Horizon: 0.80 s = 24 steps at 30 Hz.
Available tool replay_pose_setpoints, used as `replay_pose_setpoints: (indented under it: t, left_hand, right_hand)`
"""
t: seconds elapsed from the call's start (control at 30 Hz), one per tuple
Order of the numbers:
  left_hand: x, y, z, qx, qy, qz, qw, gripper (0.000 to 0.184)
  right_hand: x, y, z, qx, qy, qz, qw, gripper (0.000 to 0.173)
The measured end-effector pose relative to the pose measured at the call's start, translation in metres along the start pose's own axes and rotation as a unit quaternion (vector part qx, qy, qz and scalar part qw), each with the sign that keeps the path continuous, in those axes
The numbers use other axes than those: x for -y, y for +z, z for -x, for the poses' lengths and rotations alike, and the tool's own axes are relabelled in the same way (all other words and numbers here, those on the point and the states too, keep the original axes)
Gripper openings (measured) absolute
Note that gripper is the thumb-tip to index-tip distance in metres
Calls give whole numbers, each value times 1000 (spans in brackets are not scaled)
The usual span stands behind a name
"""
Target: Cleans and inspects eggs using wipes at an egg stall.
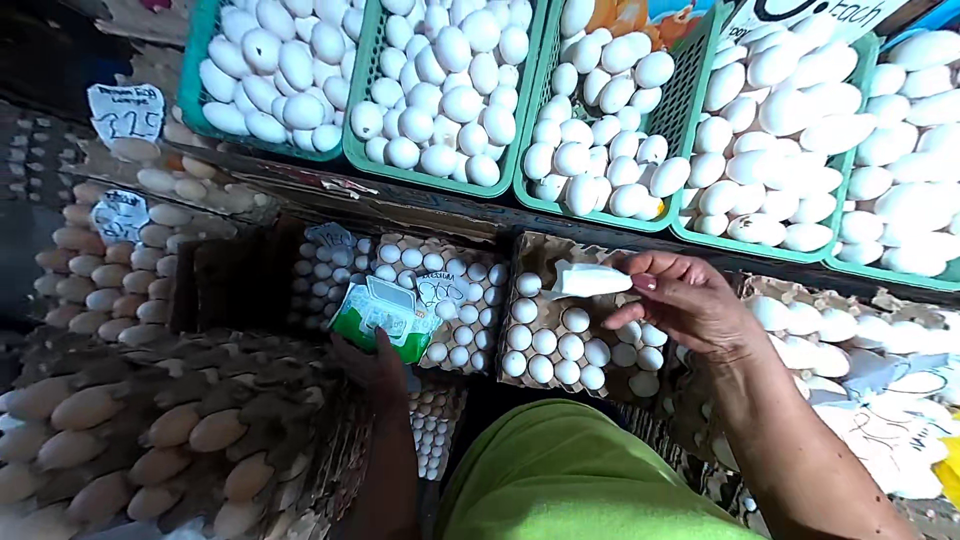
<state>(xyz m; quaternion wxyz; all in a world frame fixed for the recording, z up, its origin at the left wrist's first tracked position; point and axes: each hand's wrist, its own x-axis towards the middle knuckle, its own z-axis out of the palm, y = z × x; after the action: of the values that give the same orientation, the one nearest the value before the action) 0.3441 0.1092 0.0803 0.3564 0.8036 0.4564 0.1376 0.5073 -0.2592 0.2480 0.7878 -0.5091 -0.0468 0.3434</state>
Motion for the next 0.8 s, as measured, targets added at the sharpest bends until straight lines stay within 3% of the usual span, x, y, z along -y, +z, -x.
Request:
replay_pose_setpoints:
  t: [0.07,0.1,0.17,0.23,0.3,0.33,0.43,0.5,0.6,0.7,0.8]
  left_hand:
    - [-54,-7,25,77,105,83,988,73]
    - [-82,-9,39,162,139,158,964,70]
    - [-131,-5,56,334,205,270,879,59]
    - [-169,7,62,397,265,318,819,33]
    - [-190,20,64,373,282,329,820,15]
    - [-197,26,64,351,272,333,832,13]
    - [-214,44,66,297,218,355,859,10]
    - [-222,52,67,299,173,370,862,6]
    - [-224,58,58,320,124,370,863,10]
    - [-223,59,45,304,115,336,884,13]
    - [-226,61,44,342,136,276,888,25]
  right_hand:
    - [-6,8,-5,0,18,28,999,11]
    - [-9,13,-7,4,32,45,998,10]
    - [-11,24,-15,11,62,77,995,11]
    - [-8,33,-23,4,75,101,992,13]
    - [-6,40,-26,-46,59,139,988,13]
    - [-6,43,-26,-73,40,177,981,12]
    - [-20,50,-28,-104,-25,284,953,33]
    - [-31,52,-29,-120,-56,284,950,29]
    - [-29,43,-27,-164,-70,298,937,9]
    - [-13,20,-20,-176,-46,402,897,14]
    - [-1,10,-20,-175,-13,471,865,17]
